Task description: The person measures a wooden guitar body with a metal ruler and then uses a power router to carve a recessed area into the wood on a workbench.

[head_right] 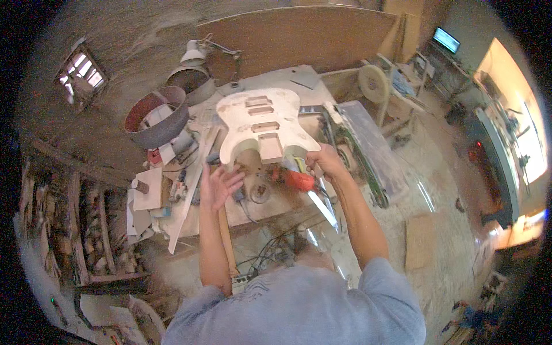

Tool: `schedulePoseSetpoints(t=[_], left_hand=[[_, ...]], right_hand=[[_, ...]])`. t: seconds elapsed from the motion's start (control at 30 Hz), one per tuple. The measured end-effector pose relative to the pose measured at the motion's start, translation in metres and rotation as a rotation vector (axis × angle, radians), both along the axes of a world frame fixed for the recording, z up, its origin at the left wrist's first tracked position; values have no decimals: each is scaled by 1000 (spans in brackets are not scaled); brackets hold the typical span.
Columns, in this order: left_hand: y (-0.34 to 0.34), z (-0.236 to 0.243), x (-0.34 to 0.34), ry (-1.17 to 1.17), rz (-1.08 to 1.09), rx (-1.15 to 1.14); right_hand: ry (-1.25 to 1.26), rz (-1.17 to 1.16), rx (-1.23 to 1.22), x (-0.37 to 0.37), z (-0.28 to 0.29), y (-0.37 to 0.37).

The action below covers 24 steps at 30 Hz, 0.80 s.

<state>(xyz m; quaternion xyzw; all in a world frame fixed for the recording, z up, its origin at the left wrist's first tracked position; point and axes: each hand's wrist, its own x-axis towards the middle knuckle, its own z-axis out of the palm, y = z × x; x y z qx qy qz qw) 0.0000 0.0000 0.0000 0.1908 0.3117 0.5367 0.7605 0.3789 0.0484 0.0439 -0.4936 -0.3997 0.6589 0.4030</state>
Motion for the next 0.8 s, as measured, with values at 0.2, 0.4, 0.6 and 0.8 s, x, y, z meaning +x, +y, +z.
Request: schedulePoseSetpoints(t=[0.2,0.4,0.6,0.8], left_hand=[[-35,58,113,84,-75,190],[-46,48,224,110,-149,212],[-46,3,335,178,-175,255],[-72,-11,371,415,-111,354]], right_hand=[[-258,-93,169,67,68,-108],[-309,-113,130,180,61,-143],[-407,-205,108,300,17,-168],[-560,-185,27,314,20,-177]])
